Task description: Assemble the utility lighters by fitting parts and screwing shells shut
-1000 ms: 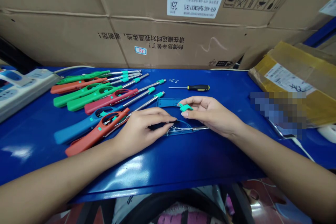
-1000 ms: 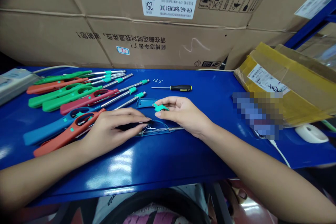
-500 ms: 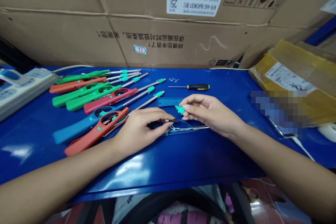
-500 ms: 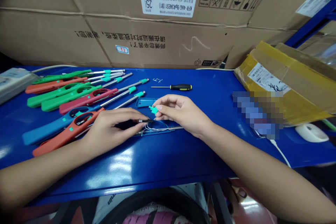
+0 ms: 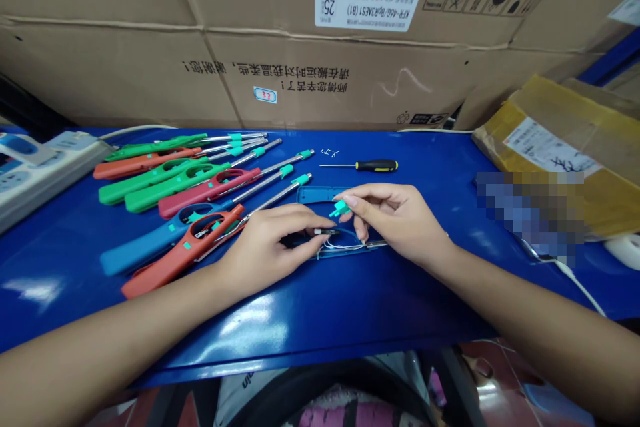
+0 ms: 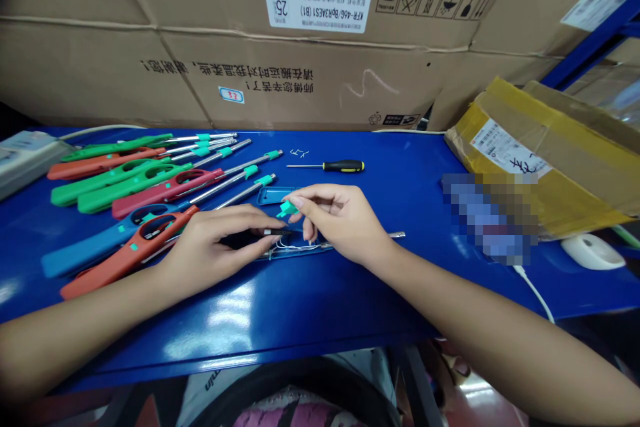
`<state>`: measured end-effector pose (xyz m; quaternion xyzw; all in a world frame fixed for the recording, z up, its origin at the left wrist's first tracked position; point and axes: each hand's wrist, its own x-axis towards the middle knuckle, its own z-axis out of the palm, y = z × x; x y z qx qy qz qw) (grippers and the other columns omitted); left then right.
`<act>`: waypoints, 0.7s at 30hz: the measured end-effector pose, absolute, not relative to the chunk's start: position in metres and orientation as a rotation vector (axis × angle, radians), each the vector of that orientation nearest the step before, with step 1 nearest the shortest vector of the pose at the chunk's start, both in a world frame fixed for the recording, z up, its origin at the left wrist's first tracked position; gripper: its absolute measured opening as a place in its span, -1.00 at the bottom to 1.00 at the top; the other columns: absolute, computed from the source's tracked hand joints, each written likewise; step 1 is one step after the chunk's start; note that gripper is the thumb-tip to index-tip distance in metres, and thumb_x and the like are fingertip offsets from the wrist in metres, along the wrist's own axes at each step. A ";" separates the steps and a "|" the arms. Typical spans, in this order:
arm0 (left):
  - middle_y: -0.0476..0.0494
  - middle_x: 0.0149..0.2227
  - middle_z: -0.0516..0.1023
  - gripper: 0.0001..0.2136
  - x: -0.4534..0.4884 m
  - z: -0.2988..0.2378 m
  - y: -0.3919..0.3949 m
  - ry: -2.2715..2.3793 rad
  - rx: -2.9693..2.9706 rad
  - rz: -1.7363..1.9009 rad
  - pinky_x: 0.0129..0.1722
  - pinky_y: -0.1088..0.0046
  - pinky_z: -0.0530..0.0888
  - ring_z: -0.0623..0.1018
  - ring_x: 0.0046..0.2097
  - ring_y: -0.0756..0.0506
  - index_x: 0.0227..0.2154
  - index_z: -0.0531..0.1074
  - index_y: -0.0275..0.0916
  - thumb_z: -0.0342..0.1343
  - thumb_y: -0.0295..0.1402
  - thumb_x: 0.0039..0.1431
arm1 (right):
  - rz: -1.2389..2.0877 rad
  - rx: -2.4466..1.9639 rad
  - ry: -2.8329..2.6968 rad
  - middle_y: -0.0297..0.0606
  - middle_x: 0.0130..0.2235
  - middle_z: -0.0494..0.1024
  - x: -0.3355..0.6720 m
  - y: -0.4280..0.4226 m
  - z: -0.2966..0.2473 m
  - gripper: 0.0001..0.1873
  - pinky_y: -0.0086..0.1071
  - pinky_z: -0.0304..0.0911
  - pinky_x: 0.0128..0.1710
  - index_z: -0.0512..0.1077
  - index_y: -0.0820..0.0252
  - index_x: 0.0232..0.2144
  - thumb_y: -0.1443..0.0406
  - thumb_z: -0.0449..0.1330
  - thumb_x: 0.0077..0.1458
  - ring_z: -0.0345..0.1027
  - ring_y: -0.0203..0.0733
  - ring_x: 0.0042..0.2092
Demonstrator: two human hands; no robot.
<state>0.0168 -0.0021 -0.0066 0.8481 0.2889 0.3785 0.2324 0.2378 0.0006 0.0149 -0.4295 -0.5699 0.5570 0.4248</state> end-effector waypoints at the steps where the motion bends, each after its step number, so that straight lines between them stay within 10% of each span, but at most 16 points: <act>1: -0.13 -0.24 0.68 -0.83 0.017 -0.007 -0.002 0.790 2.330 1.033 -0.16 0.54 0.55 0.63 -0.23 0.01 -0.13 0.62 -0.30 0.25 -0.48 0.22 | 1.390 -1.087 -1.422 -0.36 -0.55 0.56 0.238 0.001 0.015 -0.72 -0.45 0.34 -0.49 0.61 0.26 -0.26 0.14 0.37 0.11 0.39 -0.37 -0.53; 10: -0.15 -0.23 0.68 -0.85 0.018 -0.005 -0.003 0.804 2.300 1.034 -0.16 0.49 0.58 0.65 -0.22 -0.03 -0.17 0.64 -0.29 0.25 -0.49 0.22 | 1.701 -1.115 -1.097 -0.28 -0.31 0.71 0.244 0.006 0.016 -0.70 -0.44 0.50 -0.14 0.62 0.18 -0.31 0.26 0.53 -0.14 0.61 -0.29 -0.23; 21: -0.12 -0.24 0.71 -0.87 0.016 -0.006 -0.003 0.810 2.311 1.045 -0.15 0.51 0.61 0.67 -0.21 -0.03 -0.20 0.65 -0.28 0.26 -0.50 0.21 | 1.524 -1.345 -1.697 -0.41 -0.49 0.46 0.255 0.006 0.026 -0.67 -0.45 0.12 -0.51 0.56 0.24 -0.32 0.10 0.42 -0.02 0.21 -0.41 -0.50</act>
